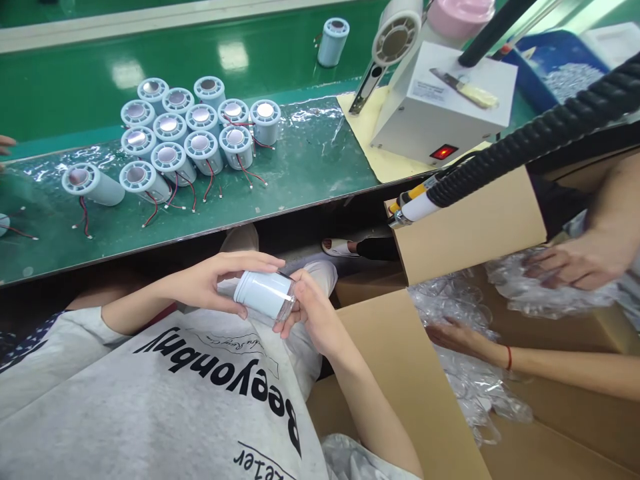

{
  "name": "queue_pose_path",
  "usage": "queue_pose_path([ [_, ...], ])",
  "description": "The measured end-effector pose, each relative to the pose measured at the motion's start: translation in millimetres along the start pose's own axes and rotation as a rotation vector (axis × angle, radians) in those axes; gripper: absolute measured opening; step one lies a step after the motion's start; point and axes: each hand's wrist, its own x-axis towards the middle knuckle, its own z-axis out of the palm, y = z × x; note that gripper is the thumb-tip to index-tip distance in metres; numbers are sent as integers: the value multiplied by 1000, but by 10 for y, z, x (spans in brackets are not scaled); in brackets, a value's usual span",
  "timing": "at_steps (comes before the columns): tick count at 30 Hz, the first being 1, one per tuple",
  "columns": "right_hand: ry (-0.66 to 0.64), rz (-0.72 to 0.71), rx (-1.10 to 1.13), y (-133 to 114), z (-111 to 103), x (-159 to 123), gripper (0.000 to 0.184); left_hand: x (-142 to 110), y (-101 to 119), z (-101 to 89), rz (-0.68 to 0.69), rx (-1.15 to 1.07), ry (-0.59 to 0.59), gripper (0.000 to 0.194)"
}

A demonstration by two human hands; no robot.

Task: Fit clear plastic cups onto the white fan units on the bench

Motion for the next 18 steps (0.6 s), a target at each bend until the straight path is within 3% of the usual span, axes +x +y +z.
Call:
queue_pose_path([
  [8,-142,205,82,15,-4,21,78,3,-40,24,87,40,19,67],
  [11,-214,198,50,73,-35,9,86,-3,7,55,59,47,56,64],
  [14,-86,-101,-98,161,-84,-17,82,-17,71,87,-110,-5,78,65],
  [16,60,-453,-309,217,-132,-35,73,-27,98,100,-198,-85,94,68],
  [18,111,-794,-578,254,-183,-52,70,-33,106,102,-243,-151,104,70],
])
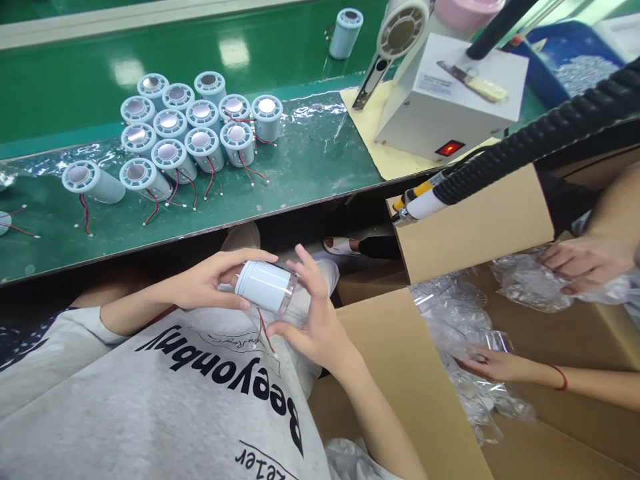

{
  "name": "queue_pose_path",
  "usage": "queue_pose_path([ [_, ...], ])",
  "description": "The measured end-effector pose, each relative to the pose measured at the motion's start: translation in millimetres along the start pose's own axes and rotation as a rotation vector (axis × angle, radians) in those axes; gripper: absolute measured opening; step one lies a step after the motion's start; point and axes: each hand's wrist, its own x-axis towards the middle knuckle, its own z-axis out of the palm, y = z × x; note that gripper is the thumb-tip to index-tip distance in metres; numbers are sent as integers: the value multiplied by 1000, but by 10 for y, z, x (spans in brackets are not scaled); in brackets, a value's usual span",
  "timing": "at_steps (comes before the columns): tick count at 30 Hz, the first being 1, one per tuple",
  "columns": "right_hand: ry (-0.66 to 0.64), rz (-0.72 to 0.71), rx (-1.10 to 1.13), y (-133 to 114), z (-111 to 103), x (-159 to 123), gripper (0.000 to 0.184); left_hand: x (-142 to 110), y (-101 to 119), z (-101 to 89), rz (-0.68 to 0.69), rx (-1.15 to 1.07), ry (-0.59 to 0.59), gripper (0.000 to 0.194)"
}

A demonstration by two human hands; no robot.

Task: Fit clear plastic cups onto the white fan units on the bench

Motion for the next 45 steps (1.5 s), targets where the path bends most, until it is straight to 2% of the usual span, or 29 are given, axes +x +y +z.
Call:
queue_pose_path([
  [2,-41,-217,-175,16,-33,-27,67,1,-5,-10,-27,-19,-19,71],
  [3,-59,-246,-206,15,-47,-37,66,4,-10,-20,-25,-19,-35,72],
  [5,-78,-133,-146,-2,-62,-55,65,11,-19,-43,12,-4,-75,78],
  [9,-70,250,165,-47,-55,-85,53,10,-39,-81,90,37,-143,79],
  [12,-54,339,162,-76,-53,-99,42,2,-77,-80,91,-10,-144,78],
  [18,-58,229,-32,-105,-49,-97,34,11,-178,-69,90,-108,-179,85],
  [21,-40,79,-109,-79,-28,-81,35,20,-212,-76,120,-119,-183,84],
  [24,-19,-101,-200,-45,-8,-65,52,18,-218,-55,84,-176,-161,88],
  [26,10,-145,-212,-29,2,-65,65,14,-204,-23,1,-220,-137,87],
  [28,33,-58,-124,-24,8,-70,73,16,-186,11,-42,-217,-106,83],
  [31,-1,210,88,-49,6,-70,81,40,-171,52,28,-125,-31,82],
  [32,-18,279,140,-65,2,-66,79,51,-168,61,62,-97,-11,82],
  [34,-30,352,200,-100,-3,-54,62,71,-159,70,110,-55,7,82],
  [36,-1,357,212,-126,-3,-48,51,78,-142,63,113,-24,9,81],
  [40,79,245,146,-121,12,-66,55,60,-109,18,-31,-23,24,89],
  [45,92,64,-3,-98,15,-84,55,62,-99,34,-234,-284,-69,60],
])
